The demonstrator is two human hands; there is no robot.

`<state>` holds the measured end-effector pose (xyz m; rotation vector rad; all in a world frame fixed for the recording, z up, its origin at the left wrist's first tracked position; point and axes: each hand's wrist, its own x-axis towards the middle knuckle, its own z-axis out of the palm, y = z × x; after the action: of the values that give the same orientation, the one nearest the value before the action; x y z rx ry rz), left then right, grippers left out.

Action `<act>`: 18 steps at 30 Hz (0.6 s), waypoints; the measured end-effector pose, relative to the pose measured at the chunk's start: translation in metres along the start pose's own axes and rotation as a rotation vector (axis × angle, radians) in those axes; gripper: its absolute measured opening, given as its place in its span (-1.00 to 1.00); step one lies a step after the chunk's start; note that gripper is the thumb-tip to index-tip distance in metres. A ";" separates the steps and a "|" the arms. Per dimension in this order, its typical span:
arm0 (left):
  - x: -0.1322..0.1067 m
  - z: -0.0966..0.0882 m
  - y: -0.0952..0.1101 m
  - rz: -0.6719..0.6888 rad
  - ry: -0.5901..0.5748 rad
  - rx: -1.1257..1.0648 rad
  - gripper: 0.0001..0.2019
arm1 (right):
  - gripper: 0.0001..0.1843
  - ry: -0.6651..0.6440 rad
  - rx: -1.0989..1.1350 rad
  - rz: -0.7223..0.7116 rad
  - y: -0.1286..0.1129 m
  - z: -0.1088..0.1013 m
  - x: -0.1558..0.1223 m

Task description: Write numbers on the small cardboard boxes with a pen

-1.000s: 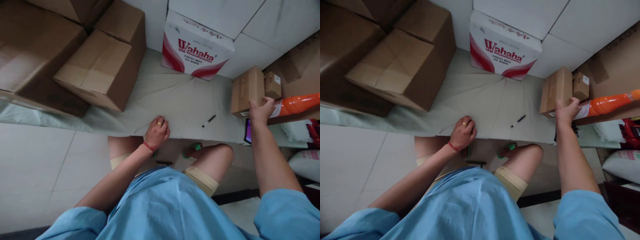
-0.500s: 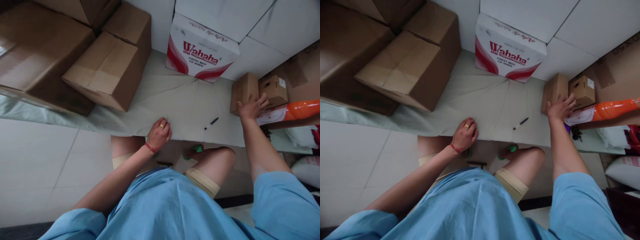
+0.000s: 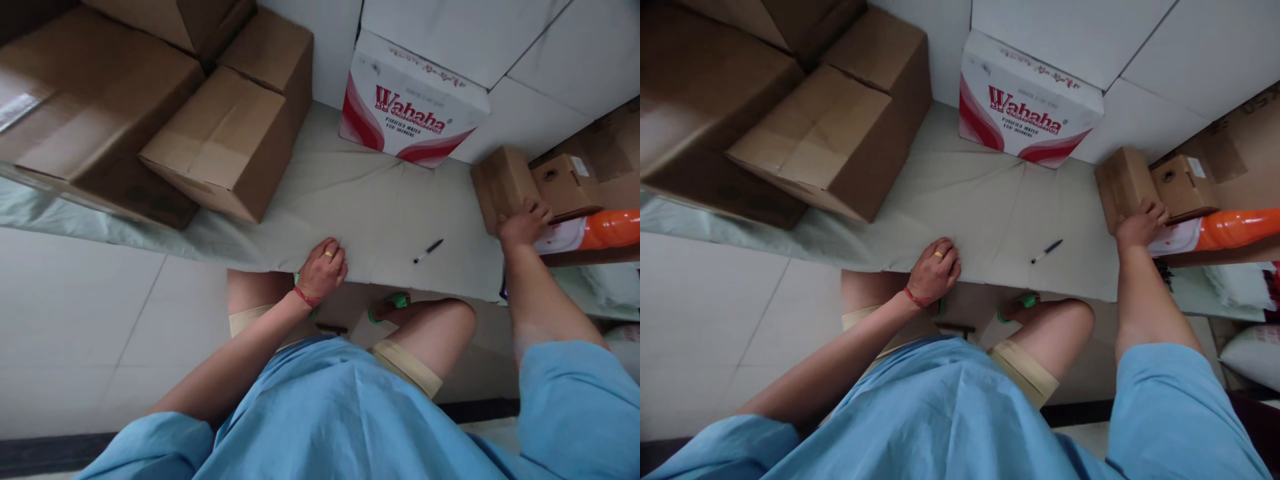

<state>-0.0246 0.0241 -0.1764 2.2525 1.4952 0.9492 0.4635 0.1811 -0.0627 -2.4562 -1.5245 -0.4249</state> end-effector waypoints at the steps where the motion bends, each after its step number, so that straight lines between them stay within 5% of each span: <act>1: 0.000 0.000 0.000 0.000 0.010 -0.006 -0.82 | -0.17 0.025 0.035 -0.005 -0.005 0.002 -0.003; 5: -0.003 -0.011 0.003 -0.021 0.083 -0.043 -0.86 | -0.26 0.118 0.250 -0.241 -0.038 0.009 -0.051; 8: -0.014 -0.036 0.000 -0.091 0.220 -0.038 -0.85 | -0.49 0.176 0.477 -0.532 -0.071 0.005 -0.127; 11: -0.025 -0.070 -0.016 -0.169 0.476 0.064 -0.73 | -0.58 0.196 0.610 -0.776 -0.102 -0.002 -0.210; 15: -0.017 -0.119 -0.048 -0.344 0.783 0.203 -0.31 | -0.60 0.176 0.702 -0.794 -0.130 0.002 -0.268; 18: 0.007 -0.151 -0.060 -0.540 0.750 0.258 0.09 | -0.64 0.209 0.748 -0.699 -0.138 0.014 -0.272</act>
<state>-0.1645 0.0367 -0.0941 1.5030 2.4810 1.5586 0.2272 0.0186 -0.1680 -1.2603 -1.9481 -0.1522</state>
